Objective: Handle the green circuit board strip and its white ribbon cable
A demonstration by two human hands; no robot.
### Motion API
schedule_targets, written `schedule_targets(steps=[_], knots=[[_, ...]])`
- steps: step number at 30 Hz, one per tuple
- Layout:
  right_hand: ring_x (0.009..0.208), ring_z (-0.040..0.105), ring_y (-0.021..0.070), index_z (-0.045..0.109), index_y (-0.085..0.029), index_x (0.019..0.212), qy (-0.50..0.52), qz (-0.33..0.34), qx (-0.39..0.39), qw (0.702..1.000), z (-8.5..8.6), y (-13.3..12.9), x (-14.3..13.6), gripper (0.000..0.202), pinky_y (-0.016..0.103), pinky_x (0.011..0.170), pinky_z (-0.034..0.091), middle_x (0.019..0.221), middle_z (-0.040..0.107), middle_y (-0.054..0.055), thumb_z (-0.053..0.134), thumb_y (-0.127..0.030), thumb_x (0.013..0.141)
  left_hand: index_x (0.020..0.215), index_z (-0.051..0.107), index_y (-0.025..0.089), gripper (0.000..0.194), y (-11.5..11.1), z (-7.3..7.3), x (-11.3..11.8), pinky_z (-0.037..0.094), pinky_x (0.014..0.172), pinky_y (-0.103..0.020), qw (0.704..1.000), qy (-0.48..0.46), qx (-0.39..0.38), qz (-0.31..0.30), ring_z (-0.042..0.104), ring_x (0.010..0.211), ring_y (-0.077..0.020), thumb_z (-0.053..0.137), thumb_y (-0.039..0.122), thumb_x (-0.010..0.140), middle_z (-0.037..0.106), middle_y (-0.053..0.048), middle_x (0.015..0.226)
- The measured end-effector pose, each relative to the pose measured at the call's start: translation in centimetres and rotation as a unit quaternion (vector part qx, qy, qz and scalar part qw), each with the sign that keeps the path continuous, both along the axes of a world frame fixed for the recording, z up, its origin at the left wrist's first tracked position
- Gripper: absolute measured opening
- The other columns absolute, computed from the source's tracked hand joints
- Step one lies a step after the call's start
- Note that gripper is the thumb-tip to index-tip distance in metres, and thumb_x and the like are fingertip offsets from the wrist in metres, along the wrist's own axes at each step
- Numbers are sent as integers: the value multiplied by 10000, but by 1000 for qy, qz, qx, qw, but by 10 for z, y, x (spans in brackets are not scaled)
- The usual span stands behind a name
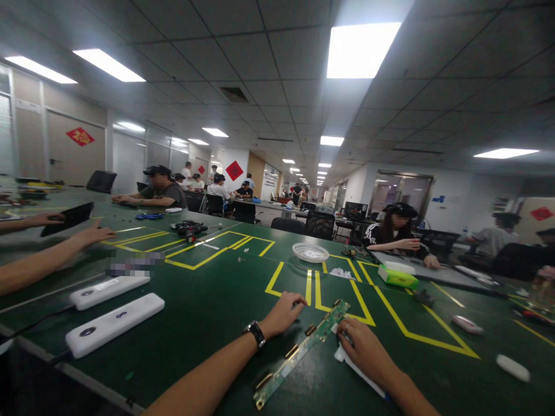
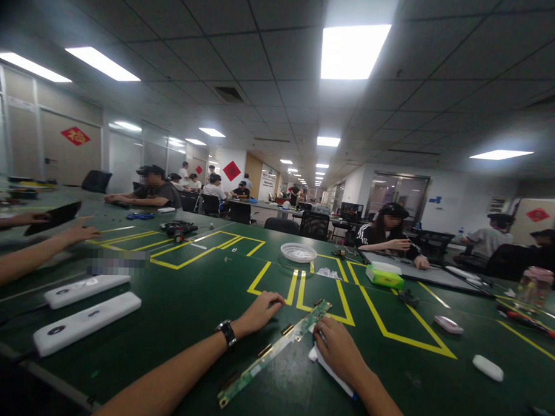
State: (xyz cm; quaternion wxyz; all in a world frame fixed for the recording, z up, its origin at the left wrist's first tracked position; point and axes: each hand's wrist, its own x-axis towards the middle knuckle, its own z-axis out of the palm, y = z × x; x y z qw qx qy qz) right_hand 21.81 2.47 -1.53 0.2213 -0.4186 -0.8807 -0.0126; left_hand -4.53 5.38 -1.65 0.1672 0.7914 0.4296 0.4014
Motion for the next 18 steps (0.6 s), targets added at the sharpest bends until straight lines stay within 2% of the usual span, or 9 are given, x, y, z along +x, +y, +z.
schedule_targets(steps=[3,5,7,13,15,18], knots=[[885,561,227,586,-183,865,7,-41,-4,999,-2,14,24,186,374,817,428,900,599,76,404,-203,895,970,675,191,261,1,-1,0,370,880,-308,1000,11,3,-4,532,962,-196,430,255,906,673,-31,1000],[881,559,227,585,-182,861,11,-46,-3,999,-1,15,28,182,374,814,431,892,596,76,405,-193,888,954,680,189,263,2,-2,0,372,873,-305,1000,16,-2,-2,539,960,-198,431,261,907,678,-36,996],[891,554,226,584,-182,864,12,-27,3,1000,0,9,20,177,371,818,430,902,595,79,408,-182,884,942,681,186,263,2,-3,1,376,867,-302,1000,19,-7,0,545,961,-198,433,264,906,681,-38,993],[948,543,210,582,-205,919,-4,88,-4,996,5,-21,-29,156,348,846,417,1003,601,63,443,-153,873,927,679,177,264,0,-1,2,370,868,-297,1000,20,-4,-3,554,942,-194,430,263,903,684,-45,976],[943,546,208,586,-208,922,-4,92,-6,996,5,-20,-29,154,347,844,416,1001,605,58,450,-155,873,927,677,174,260,0,-2,2,372,868,-295,1000,19,-2,-1,551,946,-194,435,265,900,682,-48,972],[928,553,213,594,-200,891,9,59,-3,998,5,-9,-12,149,349,831,425,958,611,64,452,-161,874,930,673,177,250,1,-5,2,373,868,-292,1000,20,-2,-3,549,946,-191,441,261,895,680,-42,974]])
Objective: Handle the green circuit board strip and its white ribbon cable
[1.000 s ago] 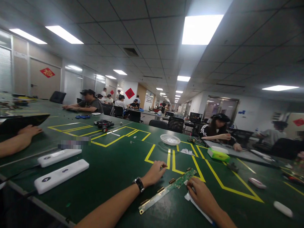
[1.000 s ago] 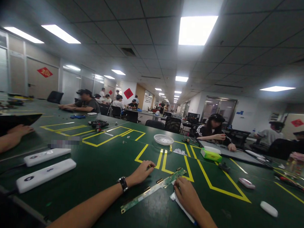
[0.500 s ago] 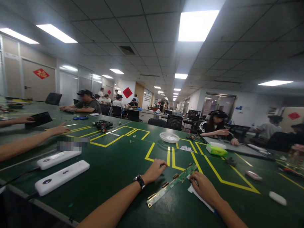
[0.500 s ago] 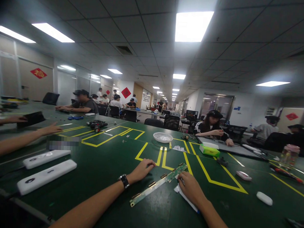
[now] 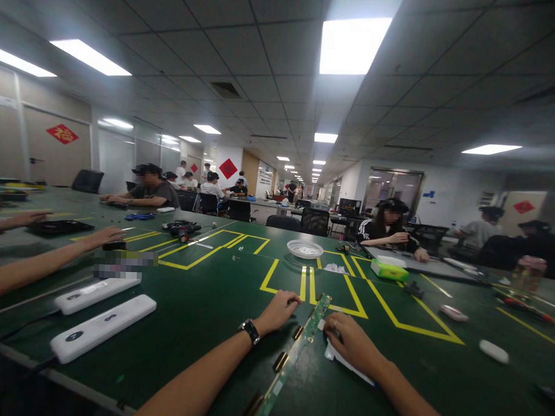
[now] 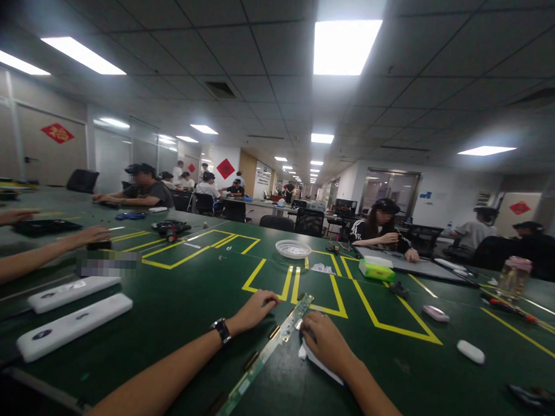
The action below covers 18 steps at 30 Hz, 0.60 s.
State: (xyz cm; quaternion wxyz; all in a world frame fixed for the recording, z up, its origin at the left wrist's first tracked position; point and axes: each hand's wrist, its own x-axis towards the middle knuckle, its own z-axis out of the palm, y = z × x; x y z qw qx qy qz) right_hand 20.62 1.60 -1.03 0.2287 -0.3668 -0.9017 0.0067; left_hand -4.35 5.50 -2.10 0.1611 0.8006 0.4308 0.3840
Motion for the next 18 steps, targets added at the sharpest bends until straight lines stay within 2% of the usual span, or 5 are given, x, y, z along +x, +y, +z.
schedule_targets(steps=[3,5,11,13,18], knots=[[898,559,217,597,-187,860,15,-40,4,999,-1,9,18,162,352,814,436,909,608,75,437,-167,878,927,672,180,247,0,-3,2,375,871,-286,1000,2,1,-11,550,960,-189,442,264,895,678,-43,978],[893,557,219,598,-182,862,17,-48,3,999,0,8,19,168,359,816,436,907,605,78,431,-169,877,926,672,179,249,-1,-4,3,378,876,-283,1000,0,4,-19,553,972,-191,441,267,895,676,-49,982],[956,546,208,600,-200,942,6,41,-21,999,5,-18,-17,190,345,847,419,998,607,64,437,-138,866,927,668,182,239,-6,0,4,386,882,-285,1000,-9,1,-20,564,969,-194,444,258,894,677,-48,981],[953,548,201,600,-208,960,4,54,-31,998,7,-19,-19,201,341,850,417,1006,608,58,434,-138,872,935,665,180,233,-7,1,4,385,885,-283,1000,-9,0,-19,562,972,-193,449,254,892,675,-48,989],[954,550,215,600,-193,896,25,-1,-27,999,4,-1,6,165,354,860,420,975,606,68,441,-154,871,943,662,174,221,-6,-3,6,385,884,-280,1000,-12,1,-18,560,974,-191,463,252,888,672,-55,988]])
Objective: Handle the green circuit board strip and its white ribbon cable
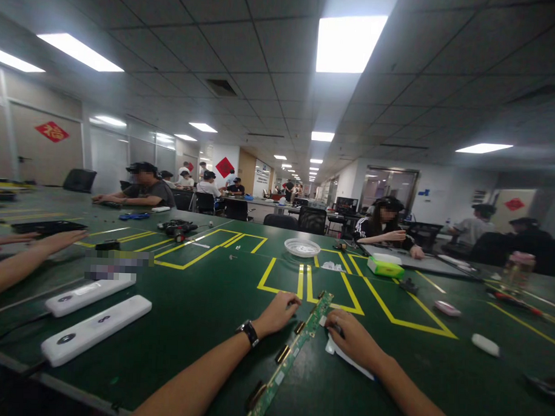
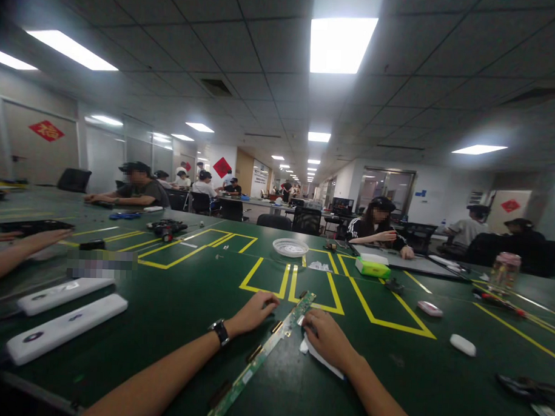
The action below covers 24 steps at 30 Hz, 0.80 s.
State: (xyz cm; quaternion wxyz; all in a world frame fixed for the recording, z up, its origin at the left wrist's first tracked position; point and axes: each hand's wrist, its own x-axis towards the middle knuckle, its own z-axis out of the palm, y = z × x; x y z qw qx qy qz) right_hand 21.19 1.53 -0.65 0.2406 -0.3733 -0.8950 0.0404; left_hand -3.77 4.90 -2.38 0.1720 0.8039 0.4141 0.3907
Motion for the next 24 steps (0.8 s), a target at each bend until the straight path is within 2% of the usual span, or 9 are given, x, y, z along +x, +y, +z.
schedule_targets(steps=[3,9,17,24], knots=[[938,552,213,595,-191,894,3,-3,-1,1000,-2,-1,2,161,351,849,427,966,603,69,443,-149,866,951,659,175,217,0,-2,2,388,872,-278,1000,0,3,-7,558,963,-188,468,256,888,668,-53,981],[984,539,202,596,-208,966,-3,65,-16,998,-1,-16,-23,200,346,882,414,1031,600,63,438,-128,871,947,655,179,231,-3,0,3,388,864,-279,1000,7,4,-14,551,953,-190,448,271,903,666,-51,970],[927,548,212,585,-185,885,19,-31,-1,999,-4,10,14,157,363,843,429,933,597,66,435,-143,863,989,648,172,238,-5,2,4,393,878,-287,1000,8,-11,-13,543,977,-196,455,281,903,657,-61,1001],[972,539,210,592,-202,951,-23,41,-1,999,1,-14,-21,181,351,849,408,1021,600,64,445,-138,866,989,649,171,256,-10,5,5,396,848,-283,1000,13,-9,-20,550,925,-191,431,276,906,661,-58,966]])
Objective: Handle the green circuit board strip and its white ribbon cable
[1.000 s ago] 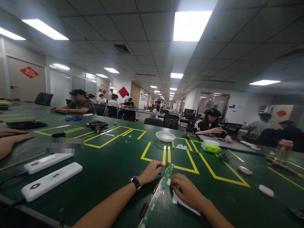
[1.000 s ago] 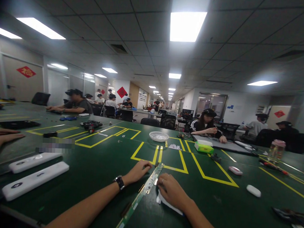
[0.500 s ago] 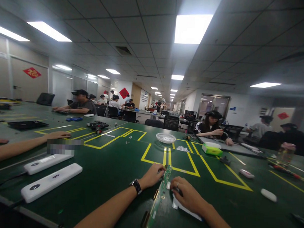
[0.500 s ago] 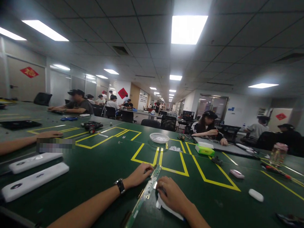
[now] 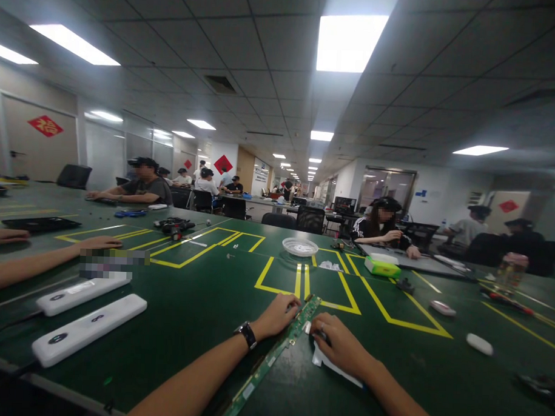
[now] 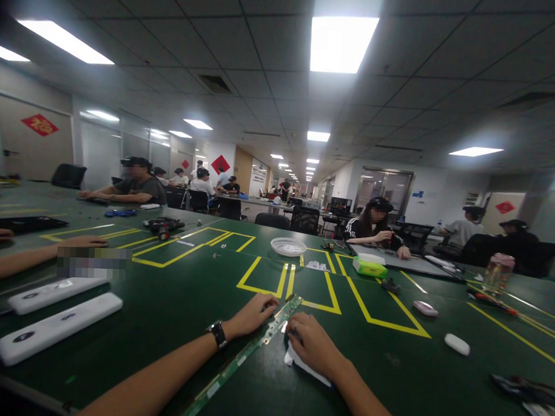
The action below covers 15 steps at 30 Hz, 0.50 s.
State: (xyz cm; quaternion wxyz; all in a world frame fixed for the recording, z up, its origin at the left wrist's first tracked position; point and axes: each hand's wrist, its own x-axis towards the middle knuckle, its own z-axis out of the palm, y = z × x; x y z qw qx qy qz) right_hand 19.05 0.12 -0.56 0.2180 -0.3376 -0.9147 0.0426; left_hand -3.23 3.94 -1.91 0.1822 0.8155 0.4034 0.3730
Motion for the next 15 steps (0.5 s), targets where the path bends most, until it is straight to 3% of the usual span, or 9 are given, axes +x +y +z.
schedule_targets(steps=[5,10,15], knots=[[952,551,209,602,-197,927,16,-36,5,999,-4,12,13,166,361,858,412,993,604,61,450,-157,869,998,645,170,267,0,1,0,397,835,-284,1000,10,-7,10,545,917,-196,430,293,902,656,-60,949],[945,555,216,607,-186,904,29,-71,4,997,-7,19,25,179,363,852,427,960,603,69,430,-176,882,1071,619,201,295,-8,3,2,391,841,-313,995,98,18,10,516,962,-223,475,380,885,625,-63,981],[1000,550,218,602,-209,1014,23,-42,-10,999,-4,10,13,206,360,886,428,1059,601,74,468,-174,862,1233,531,244,522,-26,0,13,393,860,-386,979,191,66,28,474,1037,-300,611,494,783,554,-113,1102]])
